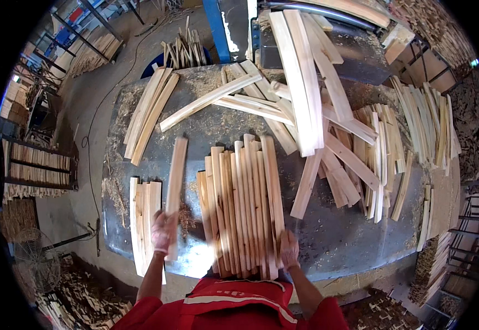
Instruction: The person stacks small wooden planks on a workbench in a workshop. They pick up planks from a pile, align them, and place them into a neat stack, occasionally adjusting the stack to keep it organized.
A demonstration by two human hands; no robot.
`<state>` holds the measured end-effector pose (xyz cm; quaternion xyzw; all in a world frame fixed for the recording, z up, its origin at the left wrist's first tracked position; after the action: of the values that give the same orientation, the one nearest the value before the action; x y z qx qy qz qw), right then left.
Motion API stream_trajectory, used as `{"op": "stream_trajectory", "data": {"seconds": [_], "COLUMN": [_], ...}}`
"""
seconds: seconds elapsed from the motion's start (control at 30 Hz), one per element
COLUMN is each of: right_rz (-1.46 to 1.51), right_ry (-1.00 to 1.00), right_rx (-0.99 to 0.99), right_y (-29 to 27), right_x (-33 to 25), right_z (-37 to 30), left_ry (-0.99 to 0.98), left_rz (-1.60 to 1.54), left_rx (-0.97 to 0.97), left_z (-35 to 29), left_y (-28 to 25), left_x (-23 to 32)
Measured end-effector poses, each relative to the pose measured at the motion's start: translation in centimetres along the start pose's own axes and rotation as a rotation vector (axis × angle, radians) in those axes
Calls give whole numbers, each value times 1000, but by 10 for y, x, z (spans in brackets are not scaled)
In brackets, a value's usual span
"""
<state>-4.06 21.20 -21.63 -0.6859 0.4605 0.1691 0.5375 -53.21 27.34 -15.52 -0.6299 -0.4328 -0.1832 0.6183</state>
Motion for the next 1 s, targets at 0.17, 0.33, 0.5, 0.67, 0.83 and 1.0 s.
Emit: {"op": "stream_trajectory", "data": {"seconds": [0.17, 0.33, 0.5, 0.67, 0.83, 1.0], "right_rz": [-688, -578, -577, -852, -926, -962], "right_ry": [-65, -354, -524, -379, -352, -413], "right_rx": [-350, 50, 539, 637, 615, 674], "right_y": [-1, -35, -72, -83, -104, -120], "right_x": [2, -94, -210, -222, -188, -171], "right_z": [-35, 49, 172, 256, 261, 256], "left_ry": [-296, -193, 288, 251, 70, 149], "left_rz": [717, 704, 547, 544, 707, 709], "left_rx": [174, 316, 170, 69, -93, -293], "left_z": [-47, 31, 175, 322, 388, 364], "left_y": [-52, -25, 39, 90, 117, 107], "left_x": [-63, -33, 66, 121, 113, 100]}}
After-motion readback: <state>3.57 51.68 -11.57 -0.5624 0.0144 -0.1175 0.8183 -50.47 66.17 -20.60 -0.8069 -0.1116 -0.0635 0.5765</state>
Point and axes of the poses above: each hand's wrist, its own z-axis towards the middle knuckle, its own y-axis out of the palm, x = y × z, the point moved 6 cm from there along z, towards the middle knuckle, and after that the axes turned 7 degrees about -z, right-handed, at the moved point
